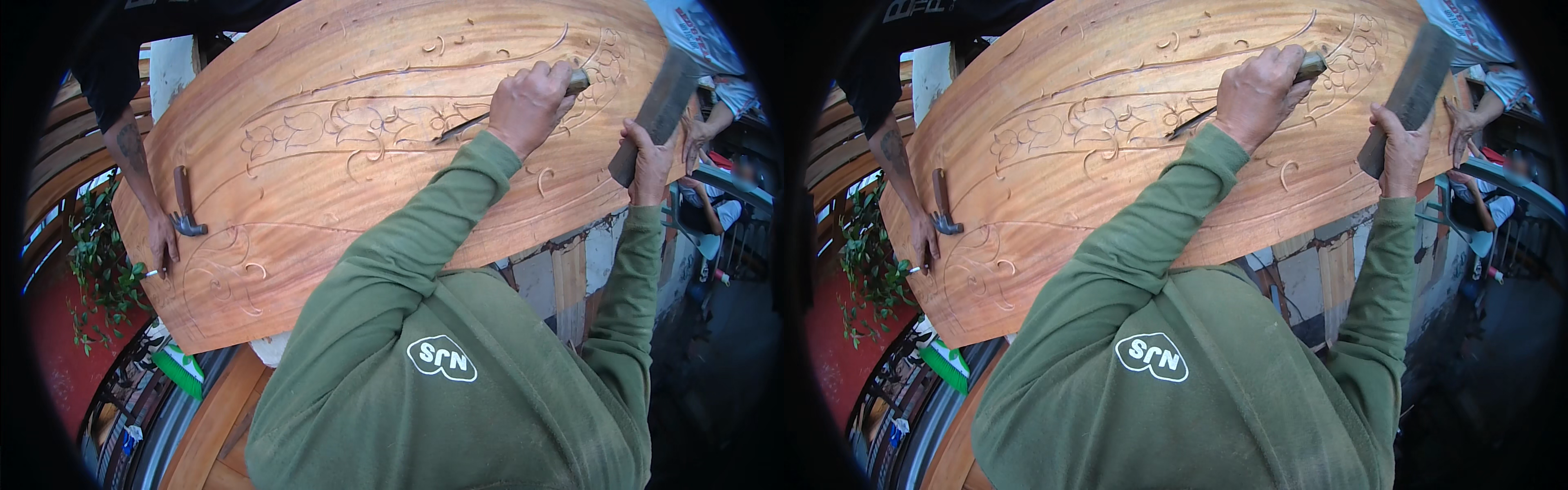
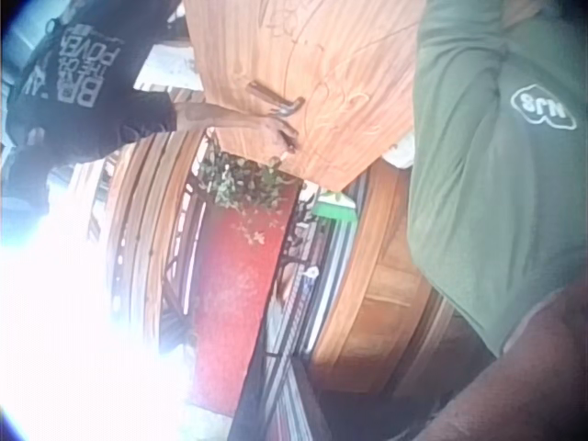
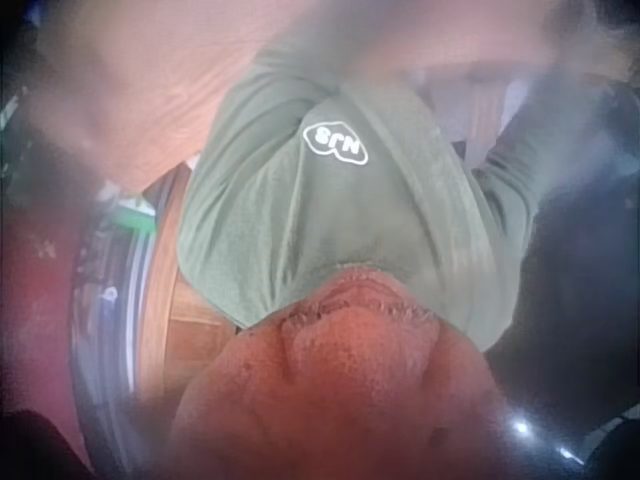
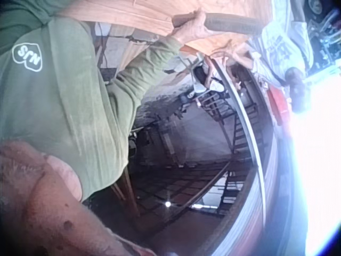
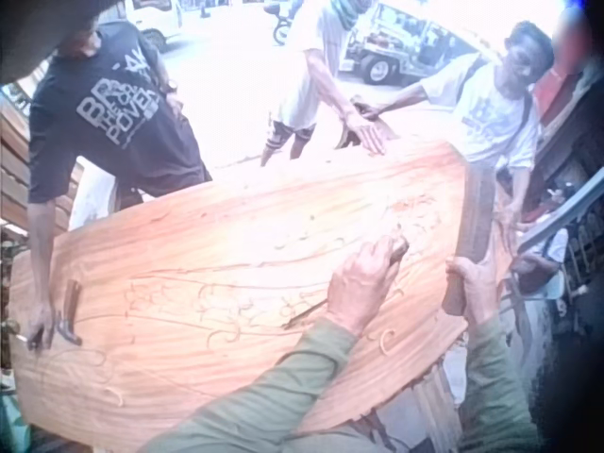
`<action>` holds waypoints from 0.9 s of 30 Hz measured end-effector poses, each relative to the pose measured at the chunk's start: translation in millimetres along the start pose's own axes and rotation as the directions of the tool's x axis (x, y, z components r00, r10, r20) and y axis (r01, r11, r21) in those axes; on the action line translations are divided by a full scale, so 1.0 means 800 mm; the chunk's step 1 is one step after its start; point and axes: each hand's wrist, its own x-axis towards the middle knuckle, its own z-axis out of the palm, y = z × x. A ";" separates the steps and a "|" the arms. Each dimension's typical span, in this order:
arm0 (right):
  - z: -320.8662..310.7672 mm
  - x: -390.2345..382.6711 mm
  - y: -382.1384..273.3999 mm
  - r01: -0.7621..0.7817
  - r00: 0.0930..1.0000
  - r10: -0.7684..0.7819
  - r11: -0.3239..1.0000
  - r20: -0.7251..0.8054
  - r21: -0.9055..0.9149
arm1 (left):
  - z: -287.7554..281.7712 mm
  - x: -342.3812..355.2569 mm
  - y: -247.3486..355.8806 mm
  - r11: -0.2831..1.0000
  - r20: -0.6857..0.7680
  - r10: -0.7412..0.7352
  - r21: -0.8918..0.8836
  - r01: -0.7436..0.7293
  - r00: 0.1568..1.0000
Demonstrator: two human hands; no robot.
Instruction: The person carves a decorative pattern into a wooden board using a chisel and a wooden mallet.
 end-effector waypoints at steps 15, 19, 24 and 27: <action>0.023 -0.120 0.017 0.123 0.983 -0.066 0.928 0.169 -0.352 | -0.017 -0.025 0.007 0.987 0.161 0.141 -0.098 -0.126 0.977; -0.014 -0.124 0.026 0.136 0.988 -0.109 0.951 0.110 -0.276 | -0.031 -0.041 0.010 0.974 0.198 0.197 -0.153 -0.169 0.960; 0.022 -0.161 0.002 0.095 0.923 0.006 0.965 -0.384 0.244 | -0.038 -0.045 0.018 0.967 0.202 0.225 -0.164 -0.194 0.953; 0.022 -0.207 0.040 0.120 0.992 -0.108 0.975 0.071 -0.185 | -0.052 -0.050 0.015 0.949 0.205 0.282 -0.206 -0.240 0.937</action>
